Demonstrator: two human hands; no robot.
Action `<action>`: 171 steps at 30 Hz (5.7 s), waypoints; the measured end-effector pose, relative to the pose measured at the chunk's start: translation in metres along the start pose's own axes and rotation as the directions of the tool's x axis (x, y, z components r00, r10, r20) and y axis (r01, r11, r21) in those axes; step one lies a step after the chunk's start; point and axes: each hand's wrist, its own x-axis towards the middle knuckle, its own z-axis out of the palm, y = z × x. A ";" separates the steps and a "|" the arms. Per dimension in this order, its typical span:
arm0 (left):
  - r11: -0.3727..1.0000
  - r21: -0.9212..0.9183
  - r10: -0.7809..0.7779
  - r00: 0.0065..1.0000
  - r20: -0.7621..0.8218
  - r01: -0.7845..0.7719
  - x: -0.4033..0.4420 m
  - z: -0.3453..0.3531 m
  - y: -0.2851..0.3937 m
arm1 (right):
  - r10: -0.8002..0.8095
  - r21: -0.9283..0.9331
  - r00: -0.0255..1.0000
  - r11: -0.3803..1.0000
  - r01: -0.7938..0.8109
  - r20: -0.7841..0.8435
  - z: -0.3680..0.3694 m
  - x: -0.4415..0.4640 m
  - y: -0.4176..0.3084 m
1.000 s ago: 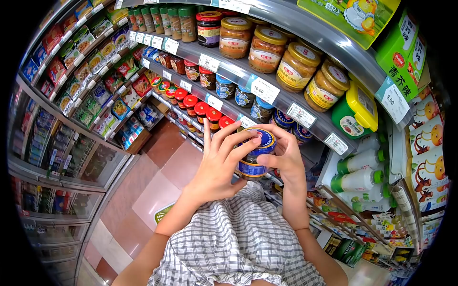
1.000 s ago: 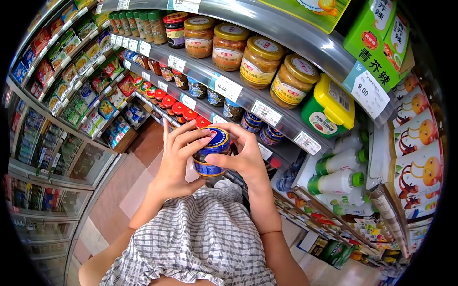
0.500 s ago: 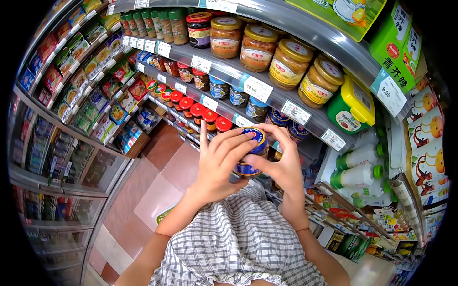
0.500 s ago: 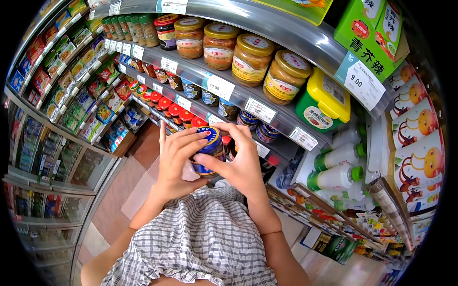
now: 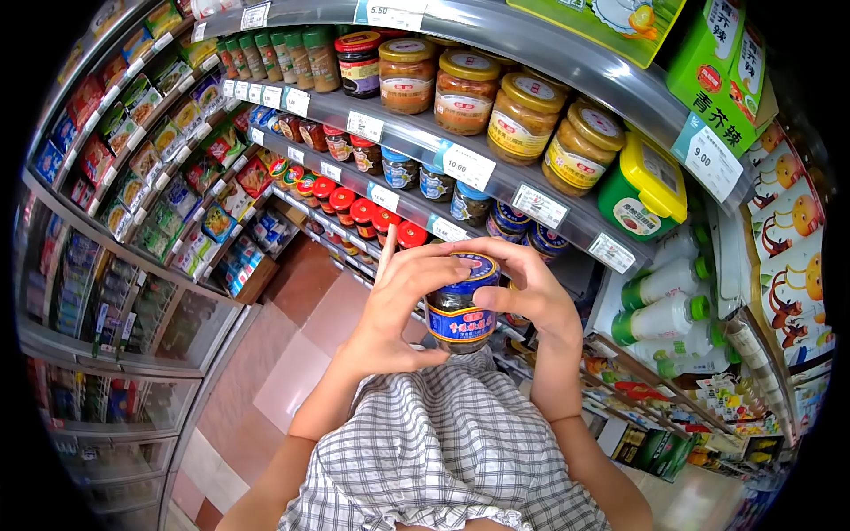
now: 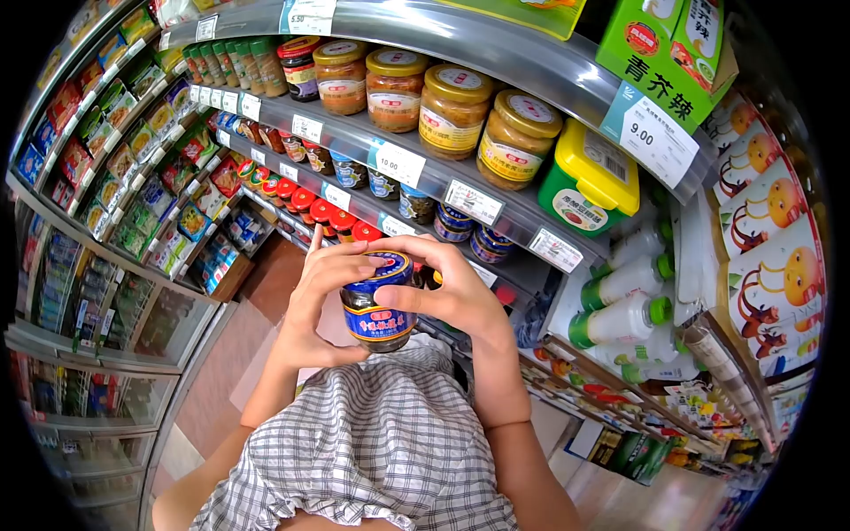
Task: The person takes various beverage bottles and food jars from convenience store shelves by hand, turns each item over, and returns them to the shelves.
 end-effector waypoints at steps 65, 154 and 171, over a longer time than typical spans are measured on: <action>0.984 0.175 -0.076 0.880 0.469 -0.009 -0.008 0.064 -0.043 | -0.246 -0.511 0.610 0.803 -0.307 -0.753 -0.124 -0.090 0.071; 0.812 0.584 0.082 0.994 -0.071 -0.025 0.027 0.130 -0.115 | -0.512 -0.836 0.662 0.298 -0.461 -0.548 -0.005 -0.029 0.110; 0.801 0.598 0.028 0.999 -0.030 -0.005 0.029 0.128 -0.112 | -0.526 -0.832 0.646 0.316 -0.455 -0.553 -0.008 -0.031 0.109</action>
